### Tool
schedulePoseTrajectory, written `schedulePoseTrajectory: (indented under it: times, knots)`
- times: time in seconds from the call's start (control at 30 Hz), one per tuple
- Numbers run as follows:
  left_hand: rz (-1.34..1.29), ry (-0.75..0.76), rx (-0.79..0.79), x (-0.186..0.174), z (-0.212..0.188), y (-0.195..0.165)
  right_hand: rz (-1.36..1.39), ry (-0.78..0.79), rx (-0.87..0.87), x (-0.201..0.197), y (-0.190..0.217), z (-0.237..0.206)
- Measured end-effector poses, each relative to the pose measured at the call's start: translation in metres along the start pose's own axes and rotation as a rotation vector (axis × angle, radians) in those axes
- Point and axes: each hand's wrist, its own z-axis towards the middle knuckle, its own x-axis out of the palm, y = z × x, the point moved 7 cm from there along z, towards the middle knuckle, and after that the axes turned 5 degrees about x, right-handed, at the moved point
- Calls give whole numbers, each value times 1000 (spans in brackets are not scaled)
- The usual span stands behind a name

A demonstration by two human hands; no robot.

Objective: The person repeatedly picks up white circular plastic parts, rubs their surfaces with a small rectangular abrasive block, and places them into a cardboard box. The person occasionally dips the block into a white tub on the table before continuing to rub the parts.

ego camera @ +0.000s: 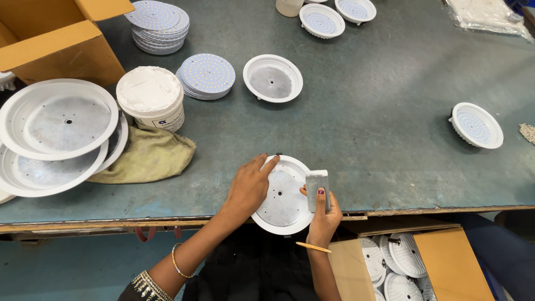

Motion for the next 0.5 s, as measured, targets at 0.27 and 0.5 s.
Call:
schedulePoseTrajectory:
  times: [0.27, 0.5]
  knots:
    - [-555, -92, -407, -3, -10, 28, -68, -45, -95, 2, 3, -5]
    - [-797, -43, -542, 17, -2, 52, -215, -122, -196, 5, 0, -11]
